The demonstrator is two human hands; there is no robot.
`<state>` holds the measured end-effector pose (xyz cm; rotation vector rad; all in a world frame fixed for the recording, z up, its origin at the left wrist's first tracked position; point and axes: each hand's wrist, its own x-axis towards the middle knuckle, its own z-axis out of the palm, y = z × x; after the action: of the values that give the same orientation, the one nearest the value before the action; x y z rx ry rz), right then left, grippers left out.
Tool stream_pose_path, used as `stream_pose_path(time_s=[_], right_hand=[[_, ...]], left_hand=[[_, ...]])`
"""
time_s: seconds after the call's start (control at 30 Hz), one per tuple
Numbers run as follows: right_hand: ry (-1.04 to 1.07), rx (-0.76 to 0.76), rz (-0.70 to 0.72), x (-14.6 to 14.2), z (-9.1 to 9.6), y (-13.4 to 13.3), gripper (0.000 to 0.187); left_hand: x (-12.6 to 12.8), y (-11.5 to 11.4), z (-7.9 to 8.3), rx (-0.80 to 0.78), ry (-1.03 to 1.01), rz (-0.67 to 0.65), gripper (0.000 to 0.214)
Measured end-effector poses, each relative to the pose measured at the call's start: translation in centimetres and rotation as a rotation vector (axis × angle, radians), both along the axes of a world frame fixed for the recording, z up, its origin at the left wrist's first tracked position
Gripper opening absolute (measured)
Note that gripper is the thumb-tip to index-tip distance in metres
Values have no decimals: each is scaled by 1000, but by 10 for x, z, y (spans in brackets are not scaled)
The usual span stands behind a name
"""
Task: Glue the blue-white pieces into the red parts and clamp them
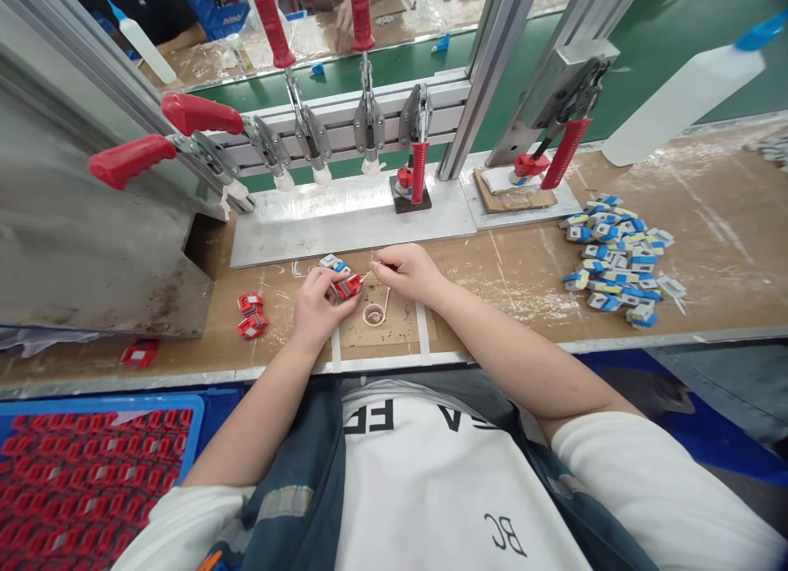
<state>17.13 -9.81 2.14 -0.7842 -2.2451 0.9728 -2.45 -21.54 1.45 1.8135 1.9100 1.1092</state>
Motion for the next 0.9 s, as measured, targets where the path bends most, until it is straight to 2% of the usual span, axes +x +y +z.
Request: stream_pose_path(time_s=[0.13, 0.27, 0.33, 0.4, 0.47, 0.53, 0.6, 0.67, 0.7, 0.8, 0.9], right_hand=[[50, -48, 108, -2, 0, 0, 42], [123, -37, 136, 2, 4, 0, 42], [89, 3, 241, 8, 7, -1, 42], [-31, 66, 412, 12, 9, -4, 43], [-148, 112, 509, 13, 11, -5, 43], [-203, 89, 427, 9, 12, -2, 48], [-258, 36, 209, -3, 14, 3, 56], [-351, 37, 11, -20, 15, 9, 53], [-407, 70, -32, -30, 16, 11, 49], [-564, 226, 35, -57, 17, 12, 45], [-659, 323, 113, -67, 19, 13, 34]], left_hand=[[2, 0, 1, -4, 14, -5, 25], [0, -2, 1, -8, 28, 35, 28], [-6, -4, 0, 27, -10, 109, 29], [-14, -7, -1, 63, -91, 190, 31], [-23, -12, 0, 96, -182, 236, 33], [-31, -17, 1, 125, -234, 253, 35], [-36, -22, 2, 150, -237, 267, 33], [-38, -27, 3, 163, -241, 263, 33], [-38, -29, 3, 163, -255, 255, 34], [-35, -31, 1, 131, -346, 210, 47], [-33, -29, 2, 111, -454, 173, 56]])
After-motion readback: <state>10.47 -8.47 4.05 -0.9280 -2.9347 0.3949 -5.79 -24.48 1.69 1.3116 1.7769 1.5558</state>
